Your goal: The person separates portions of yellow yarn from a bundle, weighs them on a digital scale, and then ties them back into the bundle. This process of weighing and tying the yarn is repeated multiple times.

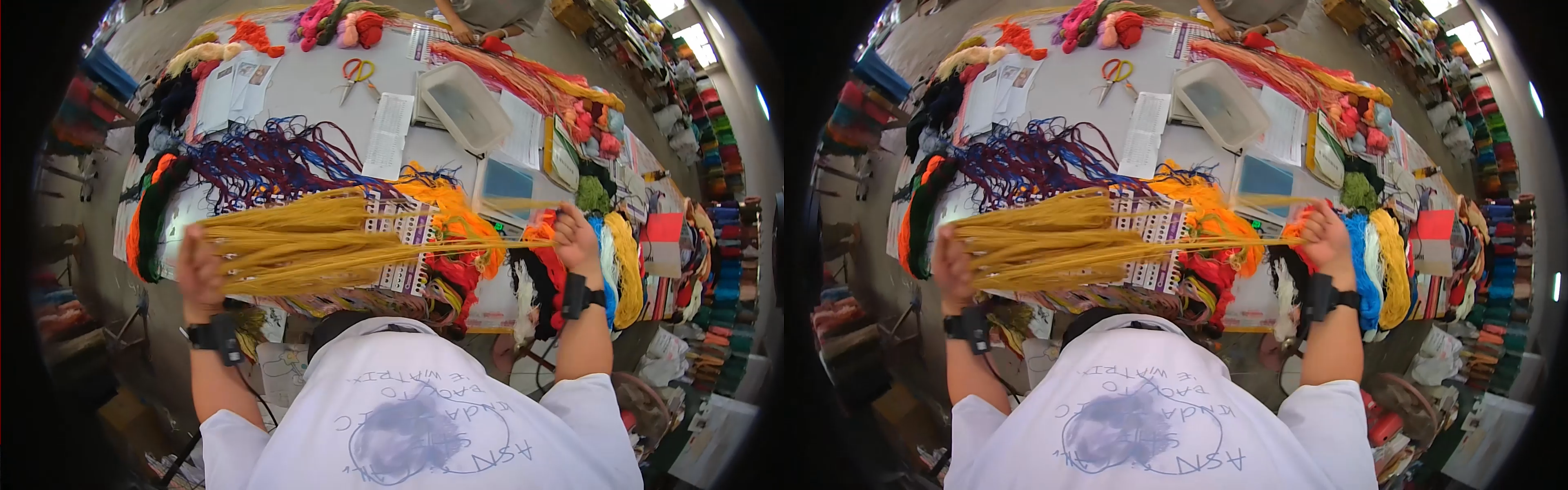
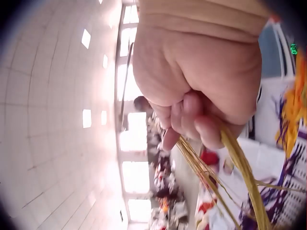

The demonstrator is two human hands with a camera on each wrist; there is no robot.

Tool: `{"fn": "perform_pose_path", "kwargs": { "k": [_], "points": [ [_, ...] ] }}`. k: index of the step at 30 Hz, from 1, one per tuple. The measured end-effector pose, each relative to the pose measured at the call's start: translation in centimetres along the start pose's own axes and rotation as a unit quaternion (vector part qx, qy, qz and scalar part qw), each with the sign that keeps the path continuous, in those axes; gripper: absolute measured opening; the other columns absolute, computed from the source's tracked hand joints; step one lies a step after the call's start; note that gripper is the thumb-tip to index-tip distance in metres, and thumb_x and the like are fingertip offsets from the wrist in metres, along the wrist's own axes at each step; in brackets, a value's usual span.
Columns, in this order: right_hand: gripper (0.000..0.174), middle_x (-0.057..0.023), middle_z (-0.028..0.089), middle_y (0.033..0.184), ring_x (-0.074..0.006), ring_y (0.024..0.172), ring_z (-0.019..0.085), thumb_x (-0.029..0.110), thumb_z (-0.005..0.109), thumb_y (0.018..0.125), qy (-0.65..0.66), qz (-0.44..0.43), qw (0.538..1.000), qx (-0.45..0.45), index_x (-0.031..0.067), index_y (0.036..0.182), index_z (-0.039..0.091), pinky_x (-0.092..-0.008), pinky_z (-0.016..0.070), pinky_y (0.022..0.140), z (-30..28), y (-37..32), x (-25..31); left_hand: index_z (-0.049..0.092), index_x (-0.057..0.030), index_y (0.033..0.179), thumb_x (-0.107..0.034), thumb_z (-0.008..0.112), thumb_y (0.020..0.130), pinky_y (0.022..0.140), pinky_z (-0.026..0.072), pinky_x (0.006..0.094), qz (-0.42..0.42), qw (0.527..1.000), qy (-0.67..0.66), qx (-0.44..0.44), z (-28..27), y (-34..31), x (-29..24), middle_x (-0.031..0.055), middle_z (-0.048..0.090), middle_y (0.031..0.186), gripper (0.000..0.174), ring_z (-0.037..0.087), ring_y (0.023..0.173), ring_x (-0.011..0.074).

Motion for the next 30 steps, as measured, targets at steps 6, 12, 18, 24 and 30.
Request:
{"fn": "perform_pose_path", "kwargs": {
  "k": [6, 12, 18, 24, 30],
  "points": [
    [0.017, 0.007, 0.022, 0.05, -0.0055, 0.038, 0.022, 0.022, 0.045, 0.095, -0.044, -0.104, 0.96, -0.255, 0.0084, 0.094, 0.055, -0.0214, 0.0182, 0.035, -20.5, -11.3, 12.9, 0.049, -0.0019, 0.123, -0.024, 0.031, 0.1, 0.034, 0.0152, 0.0197, 0.11, 0.991, 0.011, -0.079, -4.1, -1.4, -12.8, -0.0057, 0.022, 0.056, 0.037, 0.019, 0.041, 0.0028],
    [0.016, 0.0065, 0.023, 0.048, -0.0069, 0.035, 0.021, 0.023, 0.044, 0.095, -0.184, -0.198, 0.865, -0.423, 0.0099, 0.094, 0.053, -0.0235, 0.0192, 0.032, -29.1, -25.0, 23.7, 0.045, 0.0008, 0.126, -0.021, 0.03, 0.1, 0.037, 0.0189, 0.0196, 0.148, 0.975, 0.105, -0.126, -10.3, -0.8, -25.8, -0.0045, 0.023, 0.056, 0.038, 0.017, 0.041, 0.0044],
    [0.019, 0.0068, 0.026, 0.051, -0.0052, 0.04, 0.025, 0.025, 0.049, 0.094, -0.223, -0.22, 0.845, -0.434, 0.0093, 0.101, 0.056, -0.0204, 0.025, 0.038, -25.4, -29.7, 26.2, 0.043, 0.001, 0.127, -0.016, 0.031, 0.098, 0.041, 0.0239, 0.0197, 0.219, 0.955, -0.058, -0.19, -12.5, 2.0, -25.9, -0.0026, 0.029, 0.058, 0.036, 0.024, 0.045, 0.0061],
    [0.014, 0.0082, 0.026, 0.054, -0.0032, 0.045, 0.027, 0.021, 0.056, 0.09, -0.336, -0.292, 0.836, -0.32, 0.0076, 0.096, 0.058, -0.0203, 0.024, 0.042, -5.0, -21.2, 22.5, 0.027, -0.0074, 0.141, -0.013, 0.042, 0.094, 0.056, 0.0383, 0.0204, 0.129, 0.99, -0.038, -0.035, 3.5, 9.0, -4.0, 0.0055, 0.045, 0.103, 0.049, 0.037, 0.065, 0.0066],
    [0.021, 0.0065, 0.031, 0.055, -0.005, 0.049, 0.033, 0.019, 0.053, 0.091, -0.386, -0.375, 0.826, -0.169, 0.0007, 0.101, 0.057, -0.0205, 0.0301, 0.048, 10.8, -18.9, 25.8, 0.021, -0.0158, 0.144, -0.02, 0.04, 0.096, 0.045, 0.0374, 0.0239, 0.037, 0.989, -0.05, 0.137, 9.9, 10.1, 8.3, 0.0052, 0.047, 0.101, 0.051, 0.036, 0.052, 0.009]
  ]
}}
Point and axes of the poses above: each hand's wrist, its own y-axis towards the middle knuckle, its own z-axis out of the palm, x = y × z, the point moved 8 cm from there along y, towards the middle knuckle
